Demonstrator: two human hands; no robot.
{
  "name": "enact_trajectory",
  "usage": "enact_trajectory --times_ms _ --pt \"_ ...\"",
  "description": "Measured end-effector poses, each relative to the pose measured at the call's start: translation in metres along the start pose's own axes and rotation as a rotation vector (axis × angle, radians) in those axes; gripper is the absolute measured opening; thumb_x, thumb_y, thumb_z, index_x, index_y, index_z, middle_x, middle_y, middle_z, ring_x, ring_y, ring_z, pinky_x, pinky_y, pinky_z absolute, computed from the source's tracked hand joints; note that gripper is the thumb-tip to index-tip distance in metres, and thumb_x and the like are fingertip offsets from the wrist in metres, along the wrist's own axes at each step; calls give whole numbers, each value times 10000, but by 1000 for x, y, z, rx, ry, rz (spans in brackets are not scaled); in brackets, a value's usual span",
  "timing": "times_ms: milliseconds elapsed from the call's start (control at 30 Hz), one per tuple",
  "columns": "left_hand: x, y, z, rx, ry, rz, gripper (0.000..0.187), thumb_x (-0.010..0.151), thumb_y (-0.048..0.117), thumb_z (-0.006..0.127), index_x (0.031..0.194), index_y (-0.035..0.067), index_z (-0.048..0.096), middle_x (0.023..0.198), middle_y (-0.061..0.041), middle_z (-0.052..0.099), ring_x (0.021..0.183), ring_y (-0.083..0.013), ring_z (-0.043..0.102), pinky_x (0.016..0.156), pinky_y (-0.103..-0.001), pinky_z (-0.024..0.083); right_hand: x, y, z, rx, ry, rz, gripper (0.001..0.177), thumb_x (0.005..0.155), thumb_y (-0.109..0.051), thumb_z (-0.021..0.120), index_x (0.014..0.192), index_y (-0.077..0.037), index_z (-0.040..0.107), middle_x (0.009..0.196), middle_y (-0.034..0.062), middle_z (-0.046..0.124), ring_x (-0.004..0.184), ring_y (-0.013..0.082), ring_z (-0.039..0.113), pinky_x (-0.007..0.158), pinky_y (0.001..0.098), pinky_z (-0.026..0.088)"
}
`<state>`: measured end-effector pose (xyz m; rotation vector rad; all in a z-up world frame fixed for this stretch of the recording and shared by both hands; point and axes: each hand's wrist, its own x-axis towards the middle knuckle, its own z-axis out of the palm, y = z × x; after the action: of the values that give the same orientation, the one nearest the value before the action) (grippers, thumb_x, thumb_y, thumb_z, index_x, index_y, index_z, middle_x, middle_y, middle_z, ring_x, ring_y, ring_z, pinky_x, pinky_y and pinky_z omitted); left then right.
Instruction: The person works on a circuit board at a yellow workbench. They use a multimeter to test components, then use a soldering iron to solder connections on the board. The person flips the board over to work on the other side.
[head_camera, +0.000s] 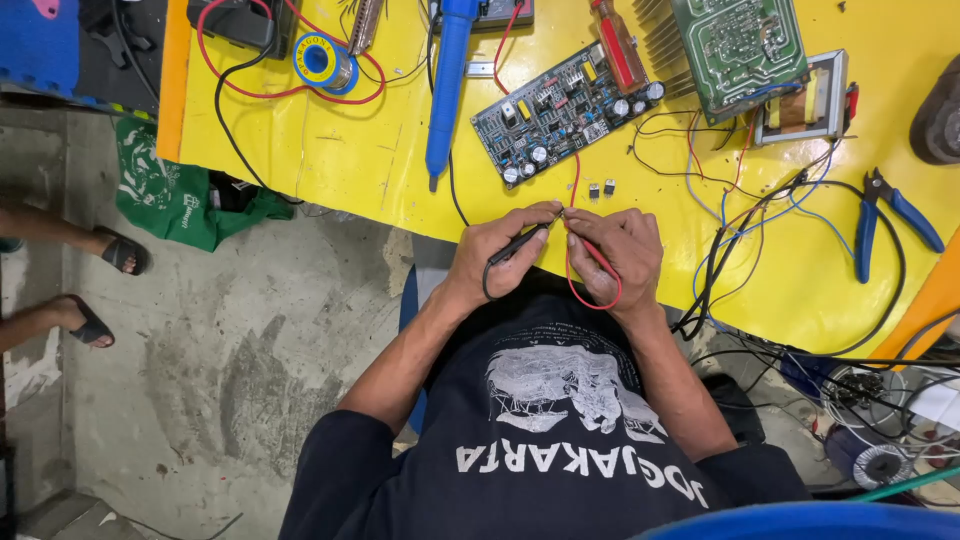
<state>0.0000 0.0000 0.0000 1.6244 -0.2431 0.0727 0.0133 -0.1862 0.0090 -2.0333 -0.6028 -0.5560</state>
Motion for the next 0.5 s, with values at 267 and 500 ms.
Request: enact_trajectory --times_ms 267,500 --pt "1 2 0 6 -2 -9 183 985 85 674 1137 -2 728 1135 -231 758 1111 -379 711 942 -442 586 -1 1 1 2 4 8 107 935 -93 791 991 -5 817 843 128 735 727 308 616 710 371 428" --pt "0 2 -1 -12 -13 -28 188 986 83 672 1144 -4 727 1140 -239 753 1135 -383 700 957 -447 578 -3 3 1 4 -8 13 109 932 -87 791 1002 -8 818 870 133 749 724 310 613 705 363 422"
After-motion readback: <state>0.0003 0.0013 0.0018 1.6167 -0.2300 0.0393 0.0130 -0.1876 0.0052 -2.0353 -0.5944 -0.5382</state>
